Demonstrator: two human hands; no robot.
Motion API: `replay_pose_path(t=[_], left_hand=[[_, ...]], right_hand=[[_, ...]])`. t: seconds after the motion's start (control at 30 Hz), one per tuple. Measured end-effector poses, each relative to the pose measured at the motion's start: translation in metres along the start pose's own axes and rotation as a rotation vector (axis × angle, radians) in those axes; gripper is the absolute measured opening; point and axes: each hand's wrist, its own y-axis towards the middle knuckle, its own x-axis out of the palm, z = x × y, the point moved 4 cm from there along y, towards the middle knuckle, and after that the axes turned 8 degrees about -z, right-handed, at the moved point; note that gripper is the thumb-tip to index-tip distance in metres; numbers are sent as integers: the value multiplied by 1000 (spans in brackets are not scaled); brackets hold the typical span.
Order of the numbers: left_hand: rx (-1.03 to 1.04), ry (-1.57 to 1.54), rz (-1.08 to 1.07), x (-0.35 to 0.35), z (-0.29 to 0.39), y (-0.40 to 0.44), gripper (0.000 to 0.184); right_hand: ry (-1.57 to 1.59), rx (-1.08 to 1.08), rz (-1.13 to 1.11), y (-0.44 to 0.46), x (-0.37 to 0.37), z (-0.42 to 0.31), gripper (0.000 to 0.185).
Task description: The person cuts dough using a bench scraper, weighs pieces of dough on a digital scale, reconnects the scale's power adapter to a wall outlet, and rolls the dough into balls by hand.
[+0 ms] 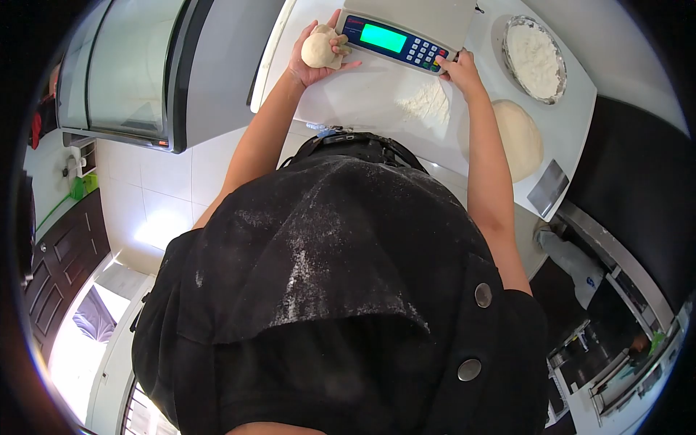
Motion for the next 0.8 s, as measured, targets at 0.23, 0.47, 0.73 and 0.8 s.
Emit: replay_pose_path(t=[0.23, 0.47, 0.73, 0.8], left_hand=[[22, 42, -4, 2, 0, -2, 45], [21, 65, -2, 3, 1, -2, 45], [23, 55, 2, 4, 0, -2, 45], [25, 56, 8, 4, 0, -2, 45]], right_hand=[[-9, -25, 14, -8, 5, -9, 46], [-12, -41, 34, -14, 7, -17, 46], [-19, -52, 61, -8, 6, -10, 46], [-23, -53, 66, -4, 4, -6, 46]])
